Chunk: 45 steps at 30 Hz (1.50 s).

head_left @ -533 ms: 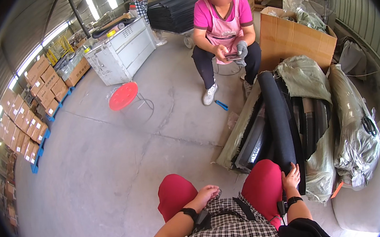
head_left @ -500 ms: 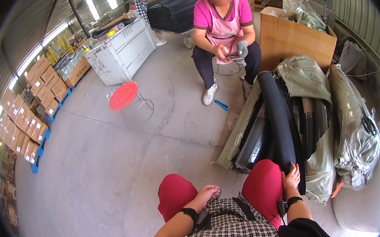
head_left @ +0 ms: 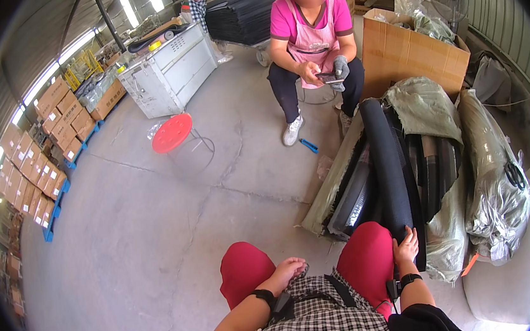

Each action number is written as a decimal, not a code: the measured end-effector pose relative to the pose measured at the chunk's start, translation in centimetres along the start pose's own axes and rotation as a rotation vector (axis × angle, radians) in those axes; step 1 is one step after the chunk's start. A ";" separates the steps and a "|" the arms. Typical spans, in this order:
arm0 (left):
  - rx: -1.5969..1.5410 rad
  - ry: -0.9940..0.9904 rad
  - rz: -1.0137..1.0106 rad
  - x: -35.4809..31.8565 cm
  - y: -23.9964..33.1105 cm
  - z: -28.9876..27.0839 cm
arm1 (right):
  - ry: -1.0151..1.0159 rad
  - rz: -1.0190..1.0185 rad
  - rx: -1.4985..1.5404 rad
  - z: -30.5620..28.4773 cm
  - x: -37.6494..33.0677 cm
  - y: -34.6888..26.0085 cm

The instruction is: Wrapping a roll of black material with plastic and tape.

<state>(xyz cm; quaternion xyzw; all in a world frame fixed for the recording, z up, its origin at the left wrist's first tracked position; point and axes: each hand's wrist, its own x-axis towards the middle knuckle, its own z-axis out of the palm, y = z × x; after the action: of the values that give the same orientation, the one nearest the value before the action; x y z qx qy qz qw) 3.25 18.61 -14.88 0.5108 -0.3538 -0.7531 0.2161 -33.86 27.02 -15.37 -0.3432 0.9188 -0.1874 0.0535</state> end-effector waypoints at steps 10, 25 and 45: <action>0.002 0.011 -0.008 0.0 0.0 0.0 | -0.014 0.004 0.004 0.1 0.1 0.1; -0.019 0.013 -0.002 0.0 0.1 0.0 | -0.028 0.014 0.014 -0.3 -0.1 -0.2; -0.001 0.004 -0.010 -0.3 0.3 0.1 | -0.029 0.018 0.005 0.1 0.1 0.0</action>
<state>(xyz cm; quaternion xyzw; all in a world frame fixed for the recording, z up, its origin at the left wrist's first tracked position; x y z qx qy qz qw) 3.27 18.63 -14.46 0.5140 -0.3505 -0.7532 0.2136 -33.88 26.93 -15.43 -0.3375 0.9206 -0.1841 0.0691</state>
